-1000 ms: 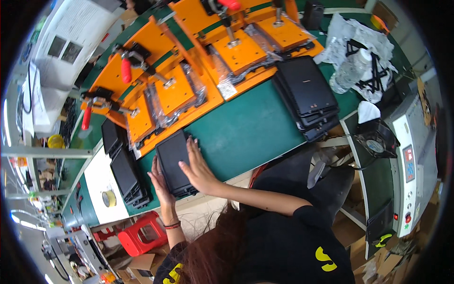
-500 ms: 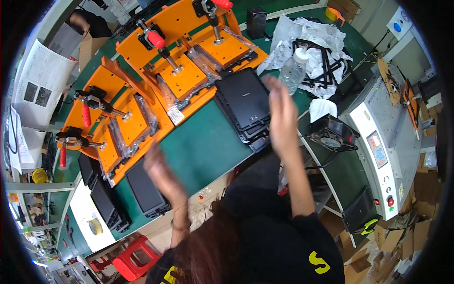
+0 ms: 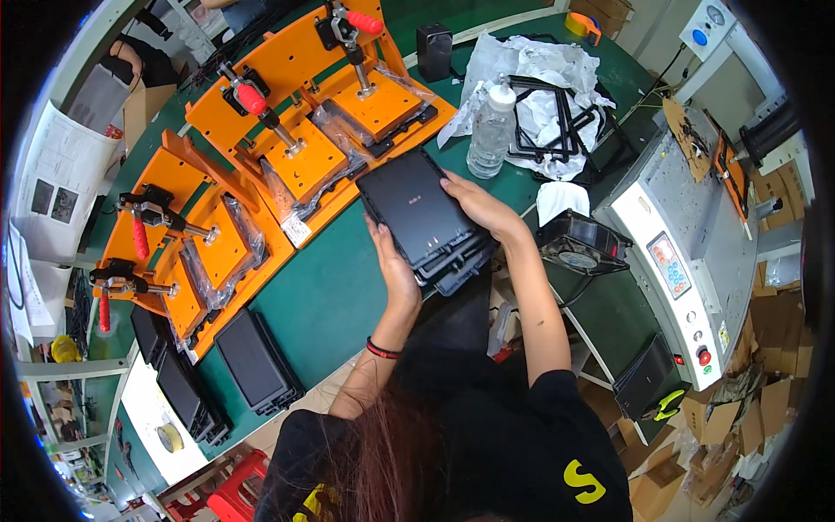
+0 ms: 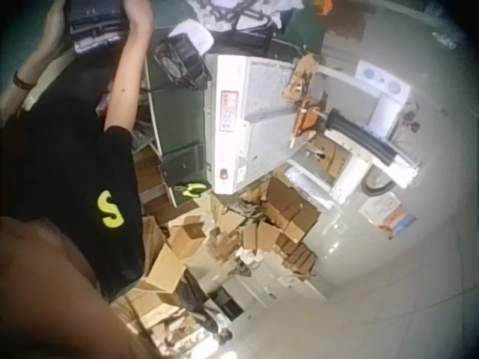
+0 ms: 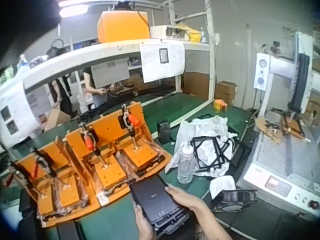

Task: The person assembles black electronic devices by placing them into orange clamping jigs and pressing down the handles. They repeatedly pick up units from a stack, secure them in the jigs, and then remove the finished units to place them on a green workbench. The process involves handling the devices and operating the manual clamping tools.

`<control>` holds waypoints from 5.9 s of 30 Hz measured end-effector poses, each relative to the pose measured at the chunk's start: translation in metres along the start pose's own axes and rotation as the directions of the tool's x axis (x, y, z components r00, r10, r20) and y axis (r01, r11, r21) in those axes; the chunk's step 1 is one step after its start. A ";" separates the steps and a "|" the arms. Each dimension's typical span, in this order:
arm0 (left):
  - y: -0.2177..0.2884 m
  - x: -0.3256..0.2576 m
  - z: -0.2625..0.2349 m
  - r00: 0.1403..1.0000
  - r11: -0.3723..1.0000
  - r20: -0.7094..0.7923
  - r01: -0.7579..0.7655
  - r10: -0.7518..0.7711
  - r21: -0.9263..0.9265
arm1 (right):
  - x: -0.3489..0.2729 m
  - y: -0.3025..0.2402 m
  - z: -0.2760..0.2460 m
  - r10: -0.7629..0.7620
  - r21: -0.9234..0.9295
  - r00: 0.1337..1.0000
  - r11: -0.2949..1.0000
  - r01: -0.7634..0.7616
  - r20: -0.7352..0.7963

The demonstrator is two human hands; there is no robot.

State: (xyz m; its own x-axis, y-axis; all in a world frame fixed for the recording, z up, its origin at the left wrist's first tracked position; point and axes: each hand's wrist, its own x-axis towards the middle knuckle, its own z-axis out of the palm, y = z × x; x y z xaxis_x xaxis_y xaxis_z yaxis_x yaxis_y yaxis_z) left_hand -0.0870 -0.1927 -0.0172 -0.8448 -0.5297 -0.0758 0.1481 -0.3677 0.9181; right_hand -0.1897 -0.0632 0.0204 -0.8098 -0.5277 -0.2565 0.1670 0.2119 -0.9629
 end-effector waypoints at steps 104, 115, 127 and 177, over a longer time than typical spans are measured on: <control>-0.003 -0.022 -0.011 0.983 0.988 0.177 -0.078 0.053 0.133 | -0.034 0.006 0.016 -0.060 0.372 0.997 0.925 0.071 -0.041; 0.004 -0.006 -0.027 0.976 0.987 0.214 -0.074 0.042 0.143 | -0.031 0.018 0.029 -0.119 0.473 0.992 0.872 0.125 -0.042; 0.010 -0.005 -0.042 0.974 0.960 0.225 -0.088 0.028 0.264 | -0.030 0.009 0.044 -0.213 0.279 0.975 0.934 0.223 -0.066; 0.299 -0.111 -0.467 0.813 0.927 -0.549 0.030 0.195 0.373 | -0.009 -0.044 0.582 -0.308 0.278 0.702 0.947 0.161 0.642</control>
State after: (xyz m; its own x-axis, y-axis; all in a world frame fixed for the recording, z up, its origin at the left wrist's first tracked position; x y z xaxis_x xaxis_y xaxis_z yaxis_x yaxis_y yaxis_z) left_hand 0.2906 -0.6007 0.0838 -0.3757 -0.9217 -0.0965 -0.0797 -0.0716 0.9942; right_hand 0.1382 -0.5466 0.0164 -0.2592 -0.9638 0.0626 0.1844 -0.1130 -0.9763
